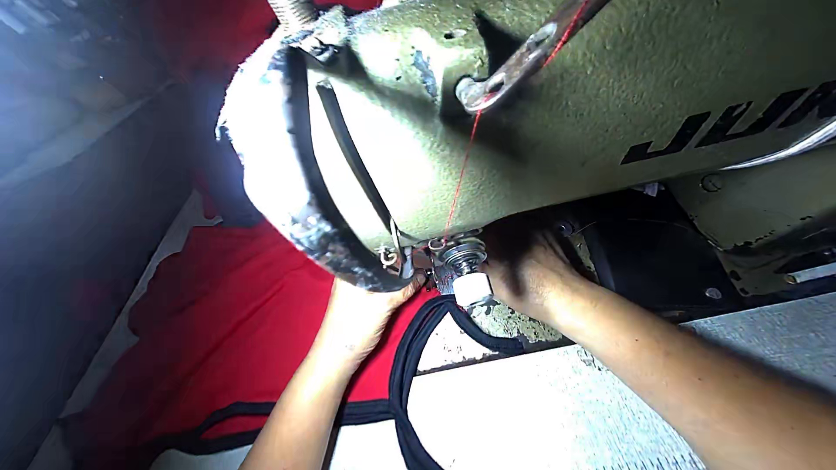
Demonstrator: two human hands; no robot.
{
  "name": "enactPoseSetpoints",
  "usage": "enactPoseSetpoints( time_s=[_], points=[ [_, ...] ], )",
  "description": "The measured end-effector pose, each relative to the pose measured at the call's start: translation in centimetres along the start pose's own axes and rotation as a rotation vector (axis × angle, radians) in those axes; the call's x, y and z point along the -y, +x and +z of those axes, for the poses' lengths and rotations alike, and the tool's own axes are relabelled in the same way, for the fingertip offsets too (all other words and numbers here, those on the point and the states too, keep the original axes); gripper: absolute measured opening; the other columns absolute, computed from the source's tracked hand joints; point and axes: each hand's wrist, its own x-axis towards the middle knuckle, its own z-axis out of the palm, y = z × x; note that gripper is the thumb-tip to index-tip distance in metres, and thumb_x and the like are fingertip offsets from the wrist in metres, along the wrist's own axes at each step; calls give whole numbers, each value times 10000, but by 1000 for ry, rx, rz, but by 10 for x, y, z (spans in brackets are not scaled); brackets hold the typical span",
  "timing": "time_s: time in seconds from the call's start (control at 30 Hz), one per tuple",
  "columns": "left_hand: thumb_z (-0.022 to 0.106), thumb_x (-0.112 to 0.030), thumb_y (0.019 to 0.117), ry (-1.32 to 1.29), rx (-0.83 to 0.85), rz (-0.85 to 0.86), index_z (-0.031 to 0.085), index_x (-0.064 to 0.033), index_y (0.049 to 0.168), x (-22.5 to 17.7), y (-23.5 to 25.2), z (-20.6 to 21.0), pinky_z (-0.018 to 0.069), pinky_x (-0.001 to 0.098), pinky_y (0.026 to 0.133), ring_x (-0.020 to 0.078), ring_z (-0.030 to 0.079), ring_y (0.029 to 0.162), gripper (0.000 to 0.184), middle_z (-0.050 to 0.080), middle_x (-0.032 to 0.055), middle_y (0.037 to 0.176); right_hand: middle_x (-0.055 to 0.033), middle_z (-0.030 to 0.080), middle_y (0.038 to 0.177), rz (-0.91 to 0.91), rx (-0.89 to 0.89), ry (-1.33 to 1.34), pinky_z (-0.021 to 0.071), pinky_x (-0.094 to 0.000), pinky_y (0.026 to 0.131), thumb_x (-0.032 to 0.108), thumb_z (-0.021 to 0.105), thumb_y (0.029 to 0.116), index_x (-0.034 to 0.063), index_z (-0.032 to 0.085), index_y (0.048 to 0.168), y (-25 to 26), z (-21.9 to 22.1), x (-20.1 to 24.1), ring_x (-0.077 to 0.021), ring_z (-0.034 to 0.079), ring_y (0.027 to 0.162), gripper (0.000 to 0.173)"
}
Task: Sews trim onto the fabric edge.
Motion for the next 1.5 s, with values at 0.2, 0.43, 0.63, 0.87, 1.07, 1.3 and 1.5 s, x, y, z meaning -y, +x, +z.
enactPoseSetpoints(
  time_s=[0.2, 0.43, 0.63, 0.87, 1.07, 1.3, 1.5],
  points=[
    [801, -183, 783, 98, -38, -23, 698, -195, 921, -8, -2, 2, 502, 144, 537, -39, 596, 590, 173, 665, -120, 718, -176, 702, 895, 46, 30, 6, 541, -540, 718, 114, 687, 868, -1, 751, 1005, 2, -1, 2, -364, 699, 882, 190],
    [762, -116, 820, 88, -11, -50, 713, -203, 788, -10, -2, 3, 445, 148, 478, -26, 531, 505, 105, 630, -107, 629, -136, 698, 867, 29, 35, -25, 534, -508, 720, 146, 676, 887, 48, 752, 1026, 3, 2, -2, -320, 694, 868, 186],
    [783, -108, 818, 118, -17, -26, 742, -195, 805, -8, -3, 3, 460, 139, 501, -42, 547, 530, 97, 656, -119, 653, -129, 692, 884, 112, 110, -34, 527, -510, 713, 152, 676, 909, 76, 756, 1067, 6, -1, 2, -322, 686, 885, 192],
    [775, -89, 828, 112, -1, 2, 743, -186, 830, -8, -1, 4, 459, 131, 505, -43, 547, 545, 102, 659, -118, 675, -125, 684, 864, 91, 90, -40, 525, -498, 681, 157, 678, 900, 70, 752, 1040, 5, 2, 0, -313, 685, 851, 181],
    [776, -94, 826, 126, 6, 6, 735, -183, 827, -6, -1, 3, 462, 137, 510, -34, 549, 544, 98, 654, -112, 672, -123, 695, 914, 115, 140, -43, 524, -503, 726, 182, 680, 920, 83, 746, 1086, 8, 0, 1, -311, 683, 904, 204],
    [778, -106, 832, 126, -3, -1, 733, -181, 813, -6, -1, 4, 454, 140, 502, -33, 544, 539, 89, 648, -108, 664, -117, 687, 899, 99, 97, -50, 522, -494, 727, 169, 681, 905, 81, 746, 1062, 7, 2, 2, -308, 678, 910, 191],
    [774, -75, 826, 88, -8, -20, 739, -191, 828, -10, -2, 5, 477, 133, 512, -42, 564, 549, 121, 666, -119, 678, -112, 707, 840, -128, -136, 33, 552, -434, 704, 115, 652, 845, 38, 743, 930, -3, 11, 3, -270, 707, 840, 146]
  ],
)
